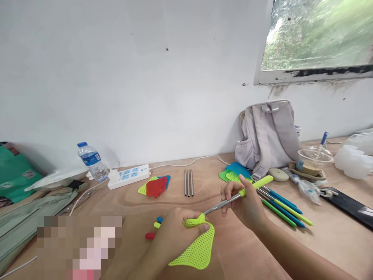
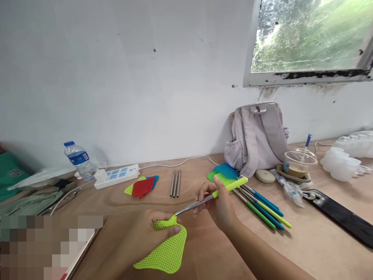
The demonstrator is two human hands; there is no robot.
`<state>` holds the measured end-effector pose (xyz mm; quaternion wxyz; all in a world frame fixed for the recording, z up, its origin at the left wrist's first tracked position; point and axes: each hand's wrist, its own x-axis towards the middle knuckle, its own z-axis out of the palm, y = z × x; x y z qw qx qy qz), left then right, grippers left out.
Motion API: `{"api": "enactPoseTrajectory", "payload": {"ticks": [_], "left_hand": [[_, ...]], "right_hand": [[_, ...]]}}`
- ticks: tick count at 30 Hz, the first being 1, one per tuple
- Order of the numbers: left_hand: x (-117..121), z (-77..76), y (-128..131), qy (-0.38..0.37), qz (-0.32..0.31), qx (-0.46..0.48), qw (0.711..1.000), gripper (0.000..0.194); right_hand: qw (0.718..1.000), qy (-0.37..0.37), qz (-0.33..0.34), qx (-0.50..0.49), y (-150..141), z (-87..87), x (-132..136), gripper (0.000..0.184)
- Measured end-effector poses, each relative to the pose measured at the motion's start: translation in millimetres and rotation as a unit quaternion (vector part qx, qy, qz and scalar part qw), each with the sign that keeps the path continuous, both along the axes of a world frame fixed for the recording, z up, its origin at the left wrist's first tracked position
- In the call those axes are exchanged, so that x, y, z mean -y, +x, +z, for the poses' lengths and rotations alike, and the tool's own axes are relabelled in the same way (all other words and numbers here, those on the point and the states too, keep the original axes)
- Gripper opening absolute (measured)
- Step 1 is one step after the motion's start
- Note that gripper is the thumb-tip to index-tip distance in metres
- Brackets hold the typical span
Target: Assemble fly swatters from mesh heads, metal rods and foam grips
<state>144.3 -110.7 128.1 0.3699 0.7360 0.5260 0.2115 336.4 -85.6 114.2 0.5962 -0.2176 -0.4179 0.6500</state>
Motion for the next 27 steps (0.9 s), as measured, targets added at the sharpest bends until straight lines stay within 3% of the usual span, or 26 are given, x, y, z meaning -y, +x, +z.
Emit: {"api": "enactPoseTrajectory", "payload": {"ticks": [9,15,21,27], "left_hand": [[3,7.2,-2,0.030,-0.037,-0.098,0.994,0.035],[7,2.2,3,0.003,-0.077,-0.131,0.988,0.028],[11,-5.1,13,-0.048,-0.114,-0.099,0.987,0.028],[11,-14.3,20,-0.095,-0.094,-0.063,0.989,0.031]], "right_hand": [[1.000,-0.010,0.017,0.020,-1,-5.2,-4,0.049],[0.996,-0.068,0.035,0.051,-4,-12.6,-8,0.037],[0.980,-0.165,0.071,0.080,-11,-21.0,-12,0.028],[0.978,-0.178,0.071,0.078,-19,-32.6,-13,0.017]]}}
